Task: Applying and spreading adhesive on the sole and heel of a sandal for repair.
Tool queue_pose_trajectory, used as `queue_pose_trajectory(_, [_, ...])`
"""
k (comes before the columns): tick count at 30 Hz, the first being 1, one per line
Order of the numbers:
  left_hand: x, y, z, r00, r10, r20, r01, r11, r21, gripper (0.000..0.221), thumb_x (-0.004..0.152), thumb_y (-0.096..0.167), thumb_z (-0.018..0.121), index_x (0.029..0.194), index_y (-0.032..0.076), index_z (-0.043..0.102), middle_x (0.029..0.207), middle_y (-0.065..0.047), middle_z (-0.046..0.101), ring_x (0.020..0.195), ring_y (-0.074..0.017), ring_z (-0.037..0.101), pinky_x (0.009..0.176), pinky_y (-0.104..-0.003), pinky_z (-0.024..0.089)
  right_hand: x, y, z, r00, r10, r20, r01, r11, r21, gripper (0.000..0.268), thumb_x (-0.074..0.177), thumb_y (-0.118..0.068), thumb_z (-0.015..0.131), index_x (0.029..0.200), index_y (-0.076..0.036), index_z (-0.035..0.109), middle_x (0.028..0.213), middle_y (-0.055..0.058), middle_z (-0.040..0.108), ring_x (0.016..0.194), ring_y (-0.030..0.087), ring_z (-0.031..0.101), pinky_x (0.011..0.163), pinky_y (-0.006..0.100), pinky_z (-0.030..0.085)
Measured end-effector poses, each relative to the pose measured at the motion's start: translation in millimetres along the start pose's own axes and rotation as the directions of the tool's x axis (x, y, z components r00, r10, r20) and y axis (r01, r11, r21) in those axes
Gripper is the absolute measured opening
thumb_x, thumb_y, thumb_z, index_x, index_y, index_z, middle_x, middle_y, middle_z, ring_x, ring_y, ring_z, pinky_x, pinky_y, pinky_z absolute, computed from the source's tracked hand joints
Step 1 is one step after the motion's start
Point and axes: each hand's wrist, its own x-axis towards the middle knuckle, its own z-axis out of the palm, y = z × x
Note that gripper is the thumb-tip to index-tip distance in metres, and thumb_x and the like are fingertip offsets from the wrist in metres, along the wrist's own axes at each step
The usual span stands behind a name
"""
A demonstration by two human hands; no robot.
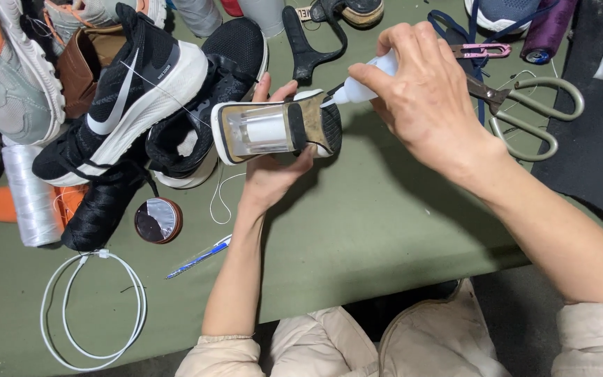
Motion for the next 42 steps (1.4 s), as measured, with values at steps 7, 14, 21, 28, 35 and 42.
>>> queue_pose_trajectory(7, [2.3, 5.3, 1.0, 1.0, -0.011, 0.018, 0.01, 1.0, 0.022, 0.067, 0.089, 0.021, 0.073, 0.148, 0.011, 0.044, 0.158, -0.007, 0.044, 0.162, -0.023, 0.015, 0.138, -0.046, 0.009, 4.6, -1.1, 0.1, 0.999, -0.033, -0.026, 0.032, 0.997, -0.07, 0.031, 0.091, -0.008, 0.08, 0.118, -0.019, 0.071, 0.116, 0.011, 0.053, 0.1, 0.029, 0.052, 0.076, 0.039, 0.049])
queue_pose_trajectory(14, [-0.7, 2.1, 1.6, 0.999, -0.026, 0.03, 0.027, 0.999, -0.02, 0.072, 0.09, 0.017, 0.074, 0.152, 0.012, 0.038, 0.162, -0.008, 0.038, 0.16, -0.0208, 0.025, 0.137, -0.04, 0.016, 9.0, -0.6, -3.3, 0.996, -0.072, -0.05, 0.066, 0.991, -0.113, 0.019, 0.1, -0.01, 0.074, 0.115, -0.02, 0.071, 0.117, 0.01, 0.053, 0.102, 0.029, 0.052, 0.072, 0.037, 0.049])
queue_pose_trajectory(21, [-2.1, -2.4, 1.5, 0.999, -0.019, 0.036, 0.023, 0.994, -0.11, 0.08, 0.091, 0.021, 0.077, 0.156, 0.012, 0.032, 0.163, -0.008, 0.037, 0.151, -0.0193, 0.042, 0.134, -0.038, 0.025, 12.4, 2.4, -1.5, 0.991, -0.103, -0.088, 0.088, 0.983, -0.16, 0.015, 0.102, -0.011, 0.076, 0.113, -0.019, 0.069, 0.118, 0.009, 0.054, 0.103, 0.027, 0.053, 0.071, 0.034, 0.051])
queue_pose_trajectory(28, [-0.5, 0.0, 1.1, 0.999, -0.026, 0.045, 0.03, 0.997, -0.074, 0.078, 0.089, 0.014, 0.075, 0.155, 0.01, 0.033, 0.163, -0.009, 0.036, 0.155, -0.0217, 0.037, 0.135, -0.04, 0.023, 12.9, 1.4, -3.2, 0.987, -0.125, -0.102, 0.107, 0.981, -0.164, 0.015, 0.103, -0.007, 0.071, 0.114, -0.017, 0.068, 0.122, 0.009, 0.054, 0.107, 0.027, 0.054, 0.074, 0.035, 0.051])
queue_pose_trajectory(35, [-4.1, -10.8, -2.2, 0.999, -0.022, 0.033, 0.033, 0.911, -0.41, 0.08, 0.098, 0.013, 0.075, 0.16, 0.011, 0.025, 0.16, -0.016, 0.045, 0.149, -0.0256, 0.046, 0.129, -0.044, 0.036, 1.8, 22.7, 16.7, 0.981, 0.089, 0.171, -0.148, 0.915, 0.375, 0.04, 0.09, -0.008, 0.084, 0.129, -0.012, 0.073, 0.115, 0.016, 0.046, 0.102, 0.037, 0.044, 0.066, 0.05, 0.05])
queue_pose_trajectory(42, [-6.7, -39.3, -14.5, 0.992, -0.118, 0.053, 0.123, 0.732, -0.67, 0.091, 0.085, 0.022, 0.085, 0.16, 0.015, 0.035, 0.167, -0.015, 0.036, 0.145, -0.0255, 0.045, 0.122, -0.048, 0.042, -7.3, 12.0, 14.2, 0.966, 0.127, 0.227, -0.21, 0.895, 0.393, 0.044, 0.089, -0.007, 0.081, 0.13, -0.016, 0.07, 0.116, 0.014, 0.047, 0.105, 0.034, 0.044, 0.054, 0.046, 0.049])
